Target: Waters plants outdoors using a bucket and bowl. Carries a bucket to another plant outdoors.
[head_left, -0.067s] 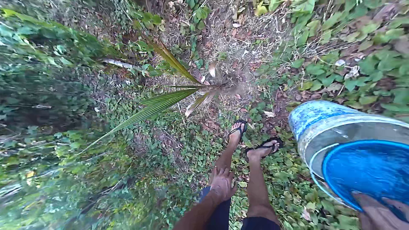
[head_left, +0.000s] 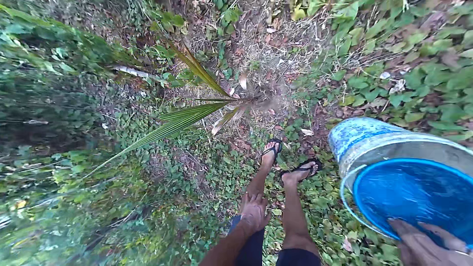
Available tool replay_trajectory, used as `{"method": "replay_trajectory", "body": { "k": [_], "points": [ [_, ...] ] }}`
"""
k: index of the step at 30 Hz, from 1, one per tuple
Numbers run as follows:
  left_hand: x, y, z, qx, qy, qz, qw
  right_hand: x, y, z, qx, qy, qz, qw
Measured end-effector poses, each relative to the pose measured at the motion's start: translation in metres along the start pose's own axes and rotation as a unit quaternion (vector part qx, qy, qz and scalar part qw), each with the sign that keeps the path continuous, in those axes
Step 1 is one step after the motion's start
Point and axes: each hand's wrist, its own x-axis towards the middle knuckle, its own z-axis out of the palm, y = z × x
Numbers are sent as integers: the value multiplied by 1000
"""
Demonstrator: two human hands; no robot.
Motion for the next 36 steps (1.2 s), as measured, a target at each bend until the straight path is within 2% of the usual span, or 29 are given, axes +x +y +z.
{"method": "replay_trajectory", "body": {
  "k": [1,2,5,8,12,15,18,27,36],
  "points": [
    [0,0,-1,-3,-3,-2,1000,-7,16,29,78,103,-71,989],
    [0,-1,-1,-6,-3,-4,1000,-4,16,44,116,145,-100,977],
    [0,-4,3,-24,16,-7,1000,37,-21,59,133,181,-144,964],
    [1,-7,6,-22,9,-13,1000,105,-74,58,160,180,-175,955],
    [2,-10,11,-26,9,-18,999,195,-136,62,175,88,-212,957],
    [2,-10,15,-18,8,-23,1000,247,-173,79,191,-20,-187,963],
    [2,-10,19,-13,1,-27,1000,282,-202,95,204,-84,-171,960],
    [4,-10,21,-10,-13,-29,999,303,-246,106,192,-199,-184,943],
    [8,-9,11,-15,-19,-26,999,301,-228,98,189,-298,-111,929]
  ]
}}
